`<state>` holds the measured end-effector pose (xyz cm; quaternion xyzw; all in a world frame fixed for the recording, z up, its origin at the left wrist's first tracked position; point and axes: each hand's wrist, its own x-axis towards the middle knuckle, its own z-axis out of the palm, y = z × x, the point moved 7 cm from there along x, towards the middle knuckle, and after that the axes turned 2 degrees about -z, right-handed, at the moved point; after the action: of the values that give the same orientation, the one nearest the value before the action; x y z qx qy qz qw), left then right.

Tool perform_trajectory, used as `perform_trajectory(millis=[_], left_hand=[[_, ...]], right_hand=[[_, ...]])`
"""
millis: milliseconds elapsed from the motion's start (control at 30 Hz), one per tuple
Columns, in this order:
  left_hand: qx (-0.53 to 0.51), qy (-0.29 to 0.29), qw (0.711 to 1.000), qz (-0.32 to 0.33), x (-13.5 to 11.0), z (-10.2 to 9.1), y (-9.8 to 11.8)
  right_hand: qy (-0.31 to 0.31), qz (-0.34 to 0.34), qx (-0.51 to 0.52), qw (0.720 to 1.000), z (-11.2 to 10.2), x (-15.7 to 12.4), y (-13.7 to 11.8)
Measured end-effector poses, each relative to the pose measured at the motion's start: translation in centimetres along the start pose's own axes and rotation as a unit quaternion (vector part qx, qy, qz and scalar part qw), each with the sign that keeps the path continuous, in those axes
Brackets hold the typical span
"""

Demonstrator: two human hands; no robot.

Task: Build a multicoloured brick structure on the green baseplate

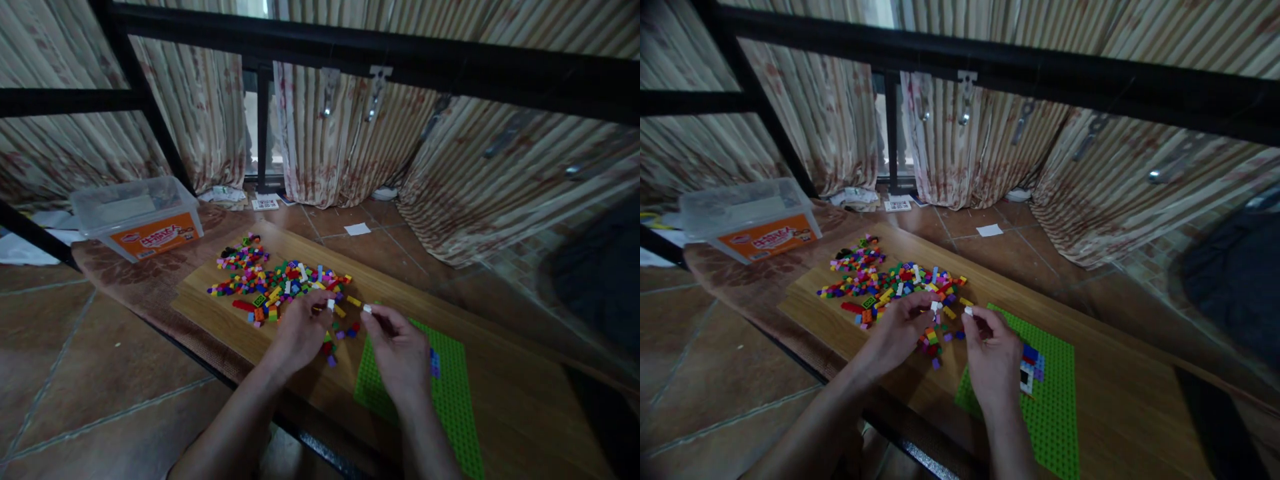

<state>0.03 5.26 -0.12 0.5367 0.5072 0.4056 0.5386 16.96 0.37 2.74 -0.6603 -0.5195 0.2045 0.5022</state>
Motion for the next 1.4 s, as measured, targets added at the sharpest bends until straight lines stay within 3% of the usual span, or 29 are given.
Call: perform_trajectory(millis=[100, 233, 333, 500, 700, 933, 1400], left_hand=[[0.004, -0.038, 0.999, 0.008, -0.3, 1.3, 0.1], [0.042, -0.073, 0.996, 0.038, -1.0, 3.4, 0.3], [0.079, -0.094, 0.991, 0.059, -1.7, 5.2, 0.7], [0.113, -0.125, 0.985, 0.033, -2.4, 7.9, 0.5], [0.157, -0.140, 0.977, 0.028, -2.5, 9.5, 0.1], [0.165, -0.142, 0.975, 0.045, -2.2, 9.5, -0.6], [0.174, -0.130, 0.975, 0.046, -2.4, 8.7, 0.2]], right_hand=[[0.051, 0.070, 0.029, 0.996, -4.5, -0.1, 0.9], [0.100, 0.132, -0.062, 0.984, -10.9, -0.3, 4.3], [0.049, 0.166, -0.153, 0.973, -13.0, -0.6, 7.4], [-0.005, 0.178, -0.142, 0.974, -12.6, -1.1, 9.4], [-0.013, 0.179, -0.100, 0.979, -11.9, -0.8, 10.1], [-0.006, 0.148, -0.107, 0.983, -11.0, -0.3, 9.7], [-0.003, 0.180, -0.024, 0.983, -10.8, -0.5, 10.4]])
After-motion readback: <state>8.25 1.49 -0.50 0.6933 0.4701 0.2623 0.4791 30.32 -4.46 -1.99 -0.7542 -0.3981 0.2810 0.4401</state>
